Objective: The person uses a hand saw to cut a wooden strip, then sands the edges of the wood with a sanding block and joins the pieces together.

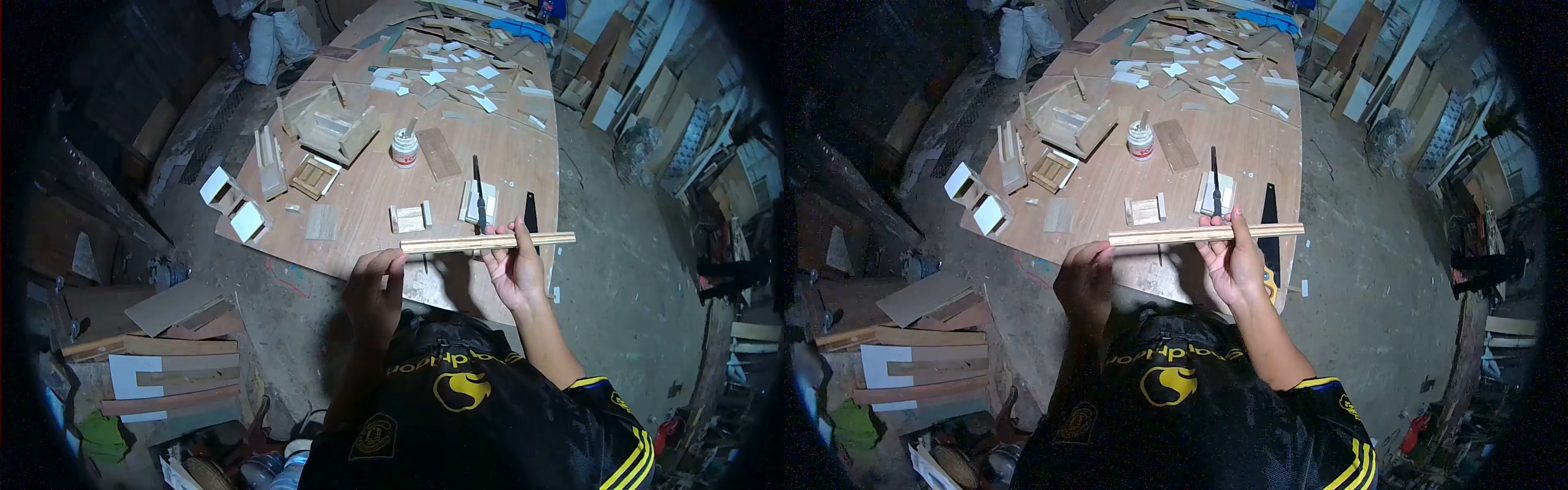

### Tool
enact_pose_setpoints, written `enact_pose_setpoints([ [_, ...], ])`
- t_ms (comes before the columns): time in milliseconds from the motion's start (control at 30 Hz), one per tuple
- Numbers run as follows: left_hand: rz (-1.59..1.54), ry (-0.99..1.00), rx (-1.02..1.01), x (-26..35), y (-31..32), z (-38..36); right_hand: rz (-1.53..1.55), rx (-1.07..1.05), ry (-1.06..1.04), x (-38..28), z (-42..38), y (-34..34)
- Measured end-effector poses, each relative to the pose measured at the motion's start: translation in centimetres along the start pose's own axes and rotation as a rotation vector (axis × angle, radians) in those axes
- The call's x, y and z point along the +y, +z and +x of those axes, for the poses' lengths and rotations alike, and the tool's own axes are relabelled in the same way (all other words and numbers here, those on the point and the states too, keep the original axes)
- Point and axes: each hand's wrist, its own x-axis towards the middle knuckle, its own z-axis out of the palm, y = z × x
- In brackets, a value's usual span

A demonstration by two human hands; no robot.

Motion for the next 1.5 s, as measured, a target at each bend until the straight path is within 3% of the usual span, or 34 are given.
enact_pose_setpoints([
  [600,0.110,-0.005,-0.197,-1.0,0.8,0.5,-0.168,-0.033,-0.362,1.2,-1.4,2.4],
  [700,-0.031,-0.097,-0.272,0.1,1.0,-0.7,-0.100,-0.004,-0.301,0.7,-0.8,1.9],
  [767,-0.084,-0.361,-0.345,-0.5,1.1,-2.6,-0.081,0.014,-0.282,0.1,-0.3,1.3],
  [833,-0.111,-0.307,-0.325,-2.6,0.6,-4.2,-0.066,0.065,-0.215,-0.6,0.0,0.8],
  [900,0.111,-0.408,-0.645,-6.5,-0.2,-7.3,-0.065,0.100,-0.200,-1.1,0.3,0.2],
  [933,0.112,-0.410,-0.647,-8.1,-0.5,-8.6,-0.055,0.105,-0.185,-1.2,0.5,0.0],
  [1000,0.193,-0.099,-0.420,-10.0,-1.2,-10.5,-0.051,0.108,-0.161,-1.3,0.6,-0.4],
  [1033,0.198,-0.107,-0.417,-9.0,-1.6,-9.3,-0.038,0.106,-0.140,-1.3,0.7,-0.4],
  [1100,-0.074,-0.498,-0.350,-6.5,-2.8,-6.0,-0.036,0.095,-0.099,-1.0,0.7,-0.2],
  [1133,-0.063,-0.512,-0.334,-5.1,-3.2,-4.5,-0.040,0.107,-0.092,-0.8,0.6,0.2],
  [1200,-0.016,-0.314,-0.184,-2.4,-3.2,-1.9,-0.059,0.094,-0.076,-0.3,0.7,0.5],
  [1300,-0.170,-0.335,-0.151,-0.5,-2.2,0.2,-0.077,0.023,-0.053,0.2,0.6,0.6],
  [1500,-0.136,-0.305,-0.066,-0.3,-0.9,-0.6,-0.086,0.040,-0.060,0.5,-0.1,1.2],
])
